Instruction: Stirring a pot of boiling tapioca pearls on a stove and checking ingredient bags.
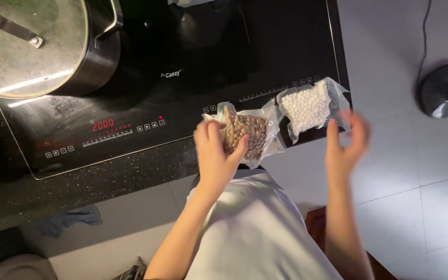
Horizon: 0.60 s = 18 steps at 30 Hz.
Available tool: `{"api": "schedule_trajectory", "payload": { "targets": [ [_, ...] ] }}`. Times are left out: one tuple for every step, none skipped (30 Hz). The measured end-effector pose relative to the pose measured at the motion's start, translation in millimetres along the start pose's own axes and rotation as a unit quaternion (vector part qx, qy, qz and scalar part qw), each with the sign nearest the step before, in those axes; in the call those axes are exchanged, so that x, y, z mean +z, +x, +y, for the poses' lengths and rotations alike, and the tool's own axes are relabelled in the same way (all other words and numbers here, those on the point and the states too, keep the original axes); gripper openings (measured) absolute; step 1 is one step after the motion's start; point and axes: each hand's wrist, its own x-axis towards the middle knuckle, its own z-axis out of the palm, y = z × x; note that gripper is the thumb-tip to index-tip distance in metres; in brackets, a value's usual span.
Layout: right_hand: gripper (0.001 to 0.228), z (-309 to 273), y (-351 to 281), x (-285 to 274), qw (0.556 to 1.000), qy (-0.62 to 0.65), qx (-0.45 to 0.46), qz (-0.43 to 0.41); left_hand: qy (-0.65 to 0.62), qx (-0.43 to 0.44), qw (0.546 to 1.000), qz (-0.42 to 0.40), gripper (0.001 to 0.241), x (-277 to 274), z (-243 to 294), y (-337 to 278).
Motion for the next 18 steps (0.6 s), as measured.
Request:
{"api": "schedule_trajectory", "payload": {
  "targets": [
    [0.030, -12, 15, -1, 0.997, -0.038, -0.069, 0.007, 0.114, 0.088, 0.988, 0.064, 0.054, 1, -2, 0],
    [0.045, -24, 31, -3, 0.988, -0.077, -0.137, 0.014, 0.225, 0.176, 0.950, 0.124, 0.055, 3, -5, 0],
    [0.045, -7, 35, 0, 0.988, -0.079, -0.135, 0.016, 0.224, 0.177, 0.951, 0.121, 0.055, 4, -8, -1],
    [0.056, 9, 39, 2, 0.991, -0.072, -0.116, -0.012, 0.195, 0.145, 0.965, 0.102, 0.059, 5, -12, -1],
    [0.066, 26, 46, 6, 0.992, -0.062, -0.099, -0.042, 0.166, 0.112, 0.976, 0.086, 0.062, 5, -15, -1],
    [0.066, 28, 47, 3, 0.992, -0.063, -0.100, -0.041, 0.165, 0.113, 0.976, 0.086, 0.062, 6, -15, 0],
    [0.064, 30, 50, 3, 0.995, -0.039, -0.016, -0.094, 0.158, 0.133, 0.973, 0.101, 0.069, 6, -14, 1],
    [0.062, 32, 53, 2, 0.987, -0.015, 0.068, -0.147, 0.152, 0.154, 0.970, 0.115, 0.076, 5, -13, 2],
    [0.062, 33, 49, 0, 0.987, -0.017, 0.069, -0.147, 0.151, 0.153, 0.970, 0.114, 0.076, 6, -12, 1],
    [0.060, 35, 45, -2, 0.977, 0.005, 0.118, -0.177, 0.148, 0.150, 0.971, 0.117, 0.077, 7, -12, -1],
    [0.059, 37, 45, -3, 0.964, 0.027, 0.162, -0.207, 0.145, 0.148, 0.971, 0.123, 0.078, 8, -10, -1],
    [0.059, 35, 45, -5, 0.964, 0.027, 0.162, -0.207, 0.144, 0.147, 0.971, 0.124, 0.078, 9, -11, -1],
    [0.060, 33, 44, -5, 0.968, 0.040, 0.151, -0.198, 0.138, 0.151, 0.971, 0.124, 0.079, 8, -11, -1],
    [0.062, 30, 44, -5, 0.971, 0.053, 0.140, -0.188, 0.133, 0.154, 0.971, 0.125, 0.080, 7, -12, -2],
    [0.062, 21, 44, -8, 0.971, 0.053, 0.136, -0.191, 0.132, 0.153, 0.971, 0.130, 0.080, 7, -9, -1],
    [0.062, 12, 44, -12, 0.984, 0.024, 0.094, -0.150, 0.120, 0.153, 0.972, 0.131, 0.082, 6, -7, -1],
    [0.062, 2, 45, -15, 0.993, -0.004, 0.047, -0.111, 0.108, 0.151, 0.973, 0.136, 0.084, 5, -5, -2],
    [0.062, -9, 44, -16, 0.992, -0.004, 0.041, -0.116, 0.106, 0.148, 0.973, 0.144, 0.084, 4, -4, -4]
  ]
}}
